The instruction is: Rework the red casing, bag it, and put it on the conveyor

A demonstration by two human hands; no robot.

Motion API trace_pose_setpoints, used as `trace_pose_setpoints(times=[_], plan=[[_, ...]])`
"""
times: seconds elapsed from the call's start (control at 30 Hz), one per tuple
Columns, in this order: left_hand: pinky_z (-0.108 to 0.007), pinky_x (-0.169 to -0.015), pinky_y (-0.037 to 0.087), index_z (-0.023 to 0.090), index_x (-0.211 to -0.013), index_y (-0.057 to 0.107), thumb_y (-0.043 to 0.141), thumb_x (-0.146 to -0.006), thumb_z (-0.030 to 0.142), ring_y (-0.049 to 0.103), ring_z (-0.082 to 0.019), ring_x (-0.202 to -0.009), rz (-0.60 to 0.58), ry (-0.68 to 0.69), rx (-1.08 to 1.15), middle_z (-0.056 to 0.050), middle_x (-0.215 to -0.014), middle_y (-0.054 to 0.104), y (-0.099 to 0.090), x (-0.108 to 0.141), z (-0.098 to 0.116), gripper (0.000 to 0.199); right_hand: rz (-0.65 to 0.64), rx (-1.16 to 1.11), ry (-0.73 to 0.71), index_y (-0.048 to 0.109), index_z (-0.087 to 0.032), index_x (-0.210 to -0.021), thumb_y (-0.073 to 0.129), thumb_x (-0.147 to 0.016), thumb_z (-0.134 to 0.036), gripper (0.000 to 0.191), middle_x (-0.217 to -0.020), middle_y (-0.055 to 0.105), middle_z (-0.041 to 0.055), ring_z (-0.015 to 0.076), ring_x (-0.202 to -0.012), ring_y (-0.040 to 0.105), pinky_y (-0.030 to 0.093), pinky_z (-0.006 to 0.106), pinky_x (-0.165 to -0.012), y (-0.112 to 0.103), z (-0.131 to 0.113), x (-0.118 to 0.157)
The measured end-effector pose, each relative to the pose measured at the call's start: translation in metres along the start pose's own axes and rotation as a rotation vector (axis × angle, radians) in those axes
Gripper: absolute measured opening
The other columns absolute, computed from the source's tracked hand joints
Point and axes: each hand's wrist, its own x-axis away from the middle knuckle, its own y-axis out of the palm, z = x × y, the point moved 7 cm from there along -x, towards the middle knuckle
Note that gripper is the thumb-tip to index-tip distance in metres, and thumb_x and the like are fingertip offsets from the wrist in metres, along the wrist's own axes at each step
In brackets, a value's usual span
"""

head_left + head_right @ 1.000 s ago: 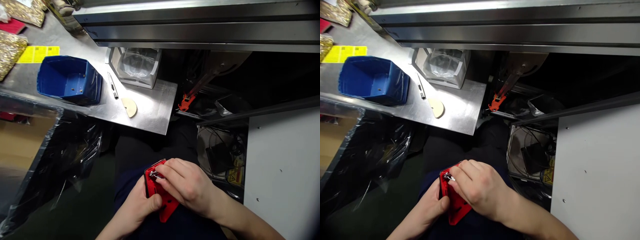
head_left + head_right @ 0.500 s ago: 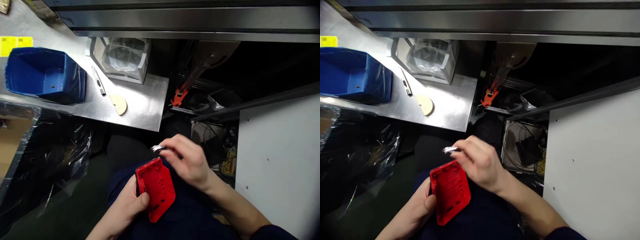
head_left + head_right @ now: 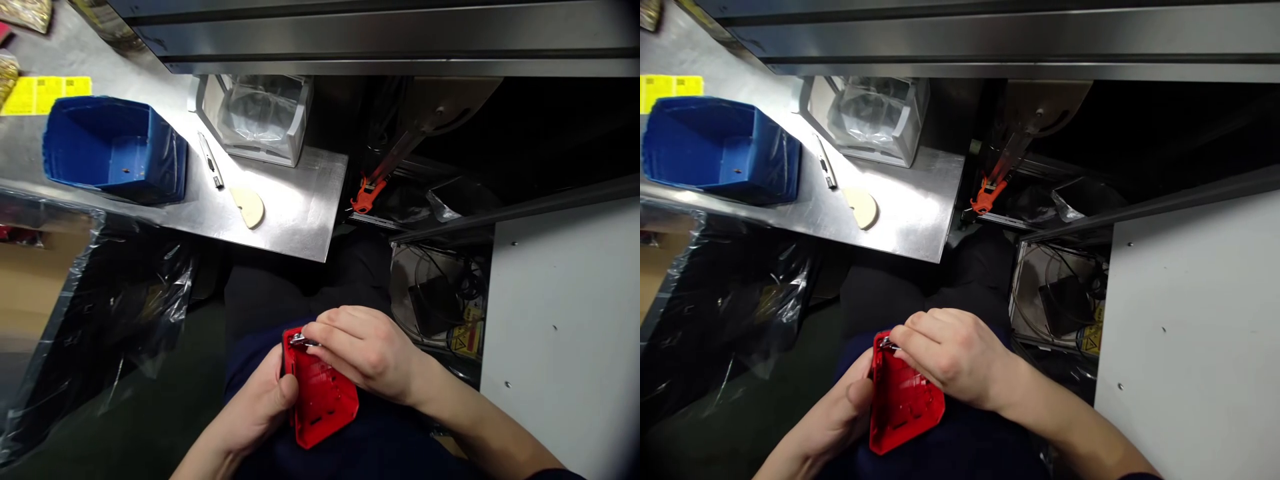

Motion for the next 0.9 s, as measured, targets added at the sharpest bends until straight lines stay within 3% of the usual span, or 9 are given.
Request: trace_pose_setpoints(times=[0.3,0.6,0.7,0.8,0.9], plan=[[-0.054,-0.114,0.046,0.023,-0.131,0.062,0.077,-0.08,0.067,0.062,-0.037,-0.127,-0.012,0.039,0.028,-0.014,-0.135,0.066,0.003,0.001,0.003,0.069,-0.065,0.069,-0.025,0.065,-0.017,-0.116,0.05,-0.106,-0.019,0.018,-0.097,0.074,0.0065,0.0177,-0.088,0.068,0.056,0.032,-0.077,0.005,-0.002,0.002],[-0.052,-0.113,0.044,0.023,-0.14,0.053,0.074,-0.079,0.073,0.059,-0.036,-0.127,-0.027,0.002,-0.081,-0.015,-0.139,0.06,-0.006,0.001,0.001,0.081,-0.06,0.141,-0.069,0.067,-0.012,-0.114,0.054,-0.103,-0.016,0.018,-0.092,0.074,0.0064,0.0176,-0.075,0.065,0.052,0.034,-0.065,-0.001,-0.008,-0.002],[-0.048,-0.107,0.047,0.021,-0.141,0.052,0.074,-0.077,0.076,0.06,-0.034,-0.121,-0.052,0.005,-0.141,-0.015,-0.135,0.061,-0.005,0.002,0.001,0.087,0.011,0.04,-0.088,0.067,-0.012,-0.116,0.056,-0.102,-0.015,0.018,-0.095,0.076,0.007,0.0182,-0.08,0.069,0.056,0.032,-0.068,-0.008,-0.004,-0.001],[-0.044,-0.101,0.049,0.02,-0.144,0.049,0.074,-0.072,0.081,0.061,-0.033,-0.117,0.008,-0.036,-0.181,-0.015,-0.131,0.062,-0.008,0.004,-0.003,0.097,0.258,-0.144,0.135,0.069,-0.019,-0.117,0.061,-0.101,-0.021,0.018,-0.103,0.077,0.0058,0.0182,-0.093,0.072,0.06,0.031,-0.08,-0.022,0.034,0.0],[-0.047,-0.106,0.046,0.03,-0.158,0.027,0.074,-0.071,0.082,0.059,-0.033,-0.12,0.02,-0.046,-0.156,-0.013,-0.134,0.06,-0.005,0.006,-0.001,0.112,0.441,-0.162,0.497,0.071,-0.024,-0.114,0.066,-0.098,-0.034,0.02,-0.097,0.075,0.0033,0.0181,-0.086,0.07,0.059,0.032,-0.079,-0.017,0.095,-0.003]])
